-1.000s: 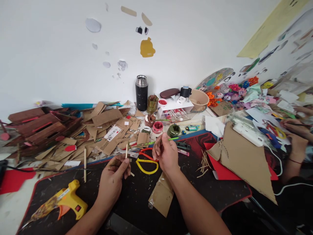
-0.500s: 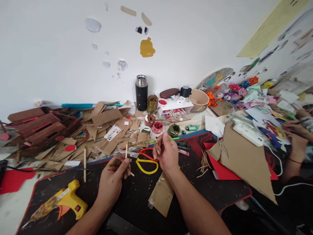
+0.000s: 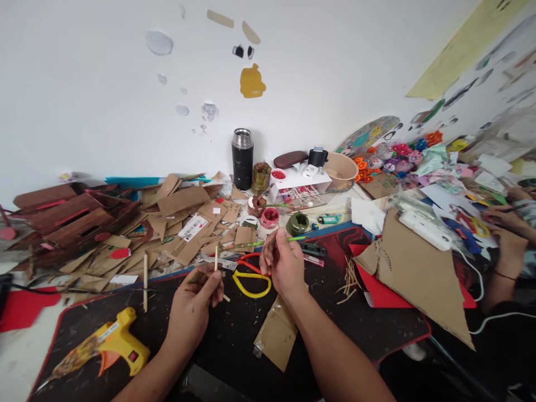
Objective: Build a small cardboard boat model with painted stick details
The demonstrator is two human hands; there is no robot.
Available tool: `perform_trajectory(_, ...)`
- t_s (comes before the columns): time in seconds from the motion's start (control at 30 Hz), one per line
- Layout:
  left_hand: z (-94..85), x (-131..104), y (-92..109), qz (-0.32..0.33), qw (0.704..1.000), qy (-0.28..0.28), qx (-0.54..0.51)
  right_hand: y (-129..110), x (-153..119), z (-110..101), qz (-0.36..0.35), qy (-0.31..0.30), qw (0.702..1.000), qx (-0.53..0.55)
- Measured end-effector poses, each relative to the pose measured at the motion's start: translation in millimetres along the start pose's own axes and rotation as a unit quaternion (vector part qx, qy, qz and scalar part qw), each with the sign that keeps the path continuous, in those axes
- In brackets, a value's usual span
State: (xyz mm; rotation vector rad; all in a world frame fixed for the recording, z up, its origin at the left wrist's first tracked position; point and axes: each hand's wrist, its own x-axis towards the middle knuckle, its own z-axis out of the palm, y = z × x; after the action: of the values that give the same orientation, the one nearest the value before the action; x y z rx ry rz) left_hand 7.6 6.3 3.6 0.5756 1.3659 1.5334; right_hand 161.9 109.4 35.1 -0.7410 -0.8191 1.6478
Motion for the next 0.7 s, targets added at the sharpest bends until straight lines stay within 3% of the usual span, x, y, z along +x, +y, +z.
perform_trajectory(0.7, 4.6, 0.4, 4.5, -0.003, 1.0, 0.013, -0.014, 6.1, -0.4, -4.4, 0.002, -0.028, 0.999, -0.019)
